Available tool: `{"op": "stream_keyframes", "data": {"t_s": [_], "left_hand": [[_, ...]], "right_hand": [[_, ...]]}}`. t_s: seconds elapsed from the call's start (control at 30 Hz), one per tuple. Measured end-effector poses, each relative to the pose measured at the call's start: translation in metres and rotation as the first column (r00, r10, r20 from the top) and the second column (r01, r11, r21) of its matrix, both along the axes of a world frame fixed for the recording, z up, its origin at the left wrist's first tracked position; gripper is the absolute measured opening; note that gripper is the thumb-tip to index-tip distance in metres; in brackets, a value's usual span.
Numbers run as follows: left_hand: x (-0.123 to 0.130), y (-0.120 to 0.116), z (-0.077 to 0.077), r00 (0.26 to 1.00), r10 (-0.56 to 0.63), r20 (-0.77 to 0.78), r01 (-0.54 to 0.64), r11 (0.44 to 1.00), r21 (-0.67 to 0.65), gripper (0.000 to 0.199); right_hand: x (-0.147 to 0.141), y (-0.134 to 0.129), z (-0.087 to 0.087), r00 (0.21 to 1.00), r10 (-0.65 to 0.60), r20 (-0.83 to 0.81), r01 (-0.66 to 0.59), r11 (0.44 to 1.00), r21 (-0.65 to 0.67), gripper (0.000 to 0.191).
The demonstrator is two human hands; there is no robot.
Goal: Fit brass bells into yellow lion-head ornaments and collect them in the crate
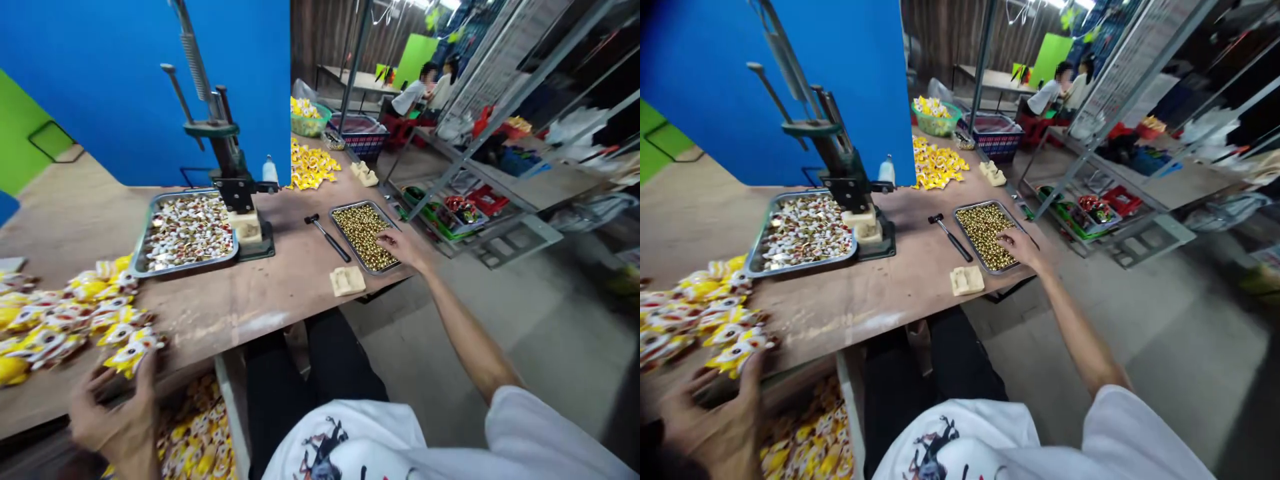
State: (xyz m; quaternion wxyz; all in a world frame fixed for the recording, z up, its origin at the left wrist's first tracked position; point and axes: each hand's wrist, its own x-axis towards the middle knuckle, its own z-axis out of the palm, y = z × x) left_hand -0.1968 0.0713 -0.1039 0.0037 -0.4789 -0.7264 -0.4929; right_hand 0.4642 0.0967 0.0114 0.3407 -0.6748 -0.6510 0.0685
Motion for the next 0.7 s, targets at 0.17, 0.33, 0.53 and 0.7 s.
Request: {"op": "stream_keyframes", "data": {"t_s": [0.17, 0.33, 0.53, 0.7], "left_hand": [[0.037, 0.011, 0.007, 1.0, 0.007, 0.021, -0.01, 0.992, 0.13, 0.054], [0.047, 0.036, 0.014, 0.987, -0.133, -0.09, 0.139, 0.988, 0.066, 0.072], [0.117, 0.022, 0.055, 0.75, -0.238, 0.617, 0.171, 0.971, 0.166, 0.054], [0.19, 0.024, 0.077, 0.137, -0.448, 0.883, 0.519, 0.792, 0.321, 0.057]], "right_hand": [[0.005, 0.035, -0.044, 0.991, 0.097, 0.096, -0.092, 0.994, -0.055, 0.012], [0.021, 0.046, -0.042, 0.978, 0.152, 0.145, -0.146, 0.988, -0.055, 0.015], [-0.021, 0.022, -0.025, 0.992, 0.128, 0.01, -0.127, 0.964, 0.232, 0.029], [-0.187, -0.018, -0.014, 0.841, 0.502, -0.203, -0.447, 0.855, 0.261, 0.021]]}}
